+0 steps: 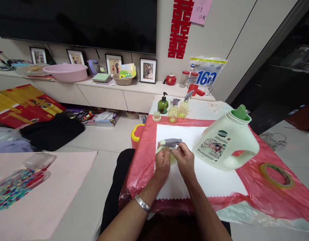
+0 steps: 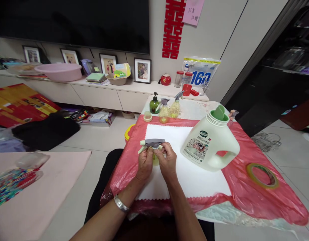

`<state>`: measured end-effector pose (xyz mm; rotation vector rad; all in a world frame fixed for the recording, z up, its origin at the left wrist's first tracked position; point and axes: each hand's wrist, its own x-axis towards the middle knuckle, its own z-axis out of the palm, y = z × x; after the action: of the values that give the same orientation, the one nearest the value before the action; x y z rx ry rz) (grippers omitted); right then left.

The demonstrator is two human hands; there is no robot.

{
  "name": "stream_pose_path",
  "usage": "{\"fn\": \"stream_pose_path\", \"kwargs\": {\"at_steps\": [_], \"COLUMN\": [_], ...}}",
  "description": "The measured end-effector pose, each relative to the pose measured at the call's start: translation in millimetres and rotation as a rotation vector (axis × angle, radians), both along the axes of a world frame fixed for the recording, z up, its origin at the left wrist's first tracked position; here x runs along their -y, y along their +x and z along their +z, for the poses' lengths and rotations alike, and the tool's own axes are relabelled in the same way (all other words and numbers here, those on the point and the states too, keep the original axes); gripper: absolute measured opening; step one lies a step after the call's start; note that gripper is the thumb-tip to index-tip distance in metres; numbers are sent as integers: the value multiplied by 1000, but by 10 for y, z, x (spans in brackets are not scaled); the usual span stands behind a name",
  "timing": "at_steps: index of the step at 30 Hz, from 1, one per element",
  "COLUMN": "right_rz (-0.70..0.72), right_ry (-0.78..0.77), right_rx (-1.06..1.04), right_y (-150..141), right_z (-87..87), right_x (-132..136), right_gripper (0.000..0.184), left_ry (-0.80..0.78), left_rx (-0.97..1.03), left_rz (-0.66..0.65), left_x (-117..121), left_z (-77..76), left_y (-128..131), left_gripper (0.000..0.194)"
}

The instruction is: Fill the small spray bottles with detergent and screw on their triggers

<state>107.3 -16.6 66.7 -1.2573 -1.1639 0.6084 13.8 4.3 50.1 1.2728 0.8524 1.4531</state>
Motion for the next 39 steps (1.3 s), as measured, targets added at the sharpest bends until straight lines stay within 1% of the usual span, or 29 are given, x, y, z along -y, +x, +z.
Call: {"fn": "stream_pose_path", "kwargs": {"at_steps": [5,9,13,16,18,22,24,27,29,32,36,39], "right_rz": [-20,-52,-74,-113,-141,-175,-188,-201,-195,-156,-59,35], "right_ry": [-28,-38,-25,1,18,49,63,79,86,91,71,39], "right_rx": [-43,-71,-85,-88,-83,-61,-44,-18,-7,-13,-52,-80], "right_y": [-8,-27,-52,-79,-97,-119,-124,-129,-133,-132,-86,-23], "right_z": [-43,-69,-55,-54,-73,-134,-156,-168,-169,-177,-195,-173], "right_x": [-21,-34,-22,-11,-13,-33,-44,-59,-62,-44,29,81], "right_gripper": [29,33,34,34,33,31,31,28,27,28,34,35], "left_ry": [-15,-30,-54,-31,-15,25,1,-85,-106,-89,-112,-138], "left_rx": [36,28,36,32,41,-18,-22,21,46,67,116,167], "left_rz": [-9,3,-36,-68,-76,-24,-7,2,29,58,38,13], "left_x": [1,-4,18,49,61,47,31,13,9,15,29,32], "left_z": [9,-22,-43,-16,18,83,102,115,119,136,157,143], "left_y": [5,-3,-50,-88,-91,-36,0,31,36,32,31,41], "left_gripper": [38,34,31,32,29,23,24,23,22,21,22,27]}}
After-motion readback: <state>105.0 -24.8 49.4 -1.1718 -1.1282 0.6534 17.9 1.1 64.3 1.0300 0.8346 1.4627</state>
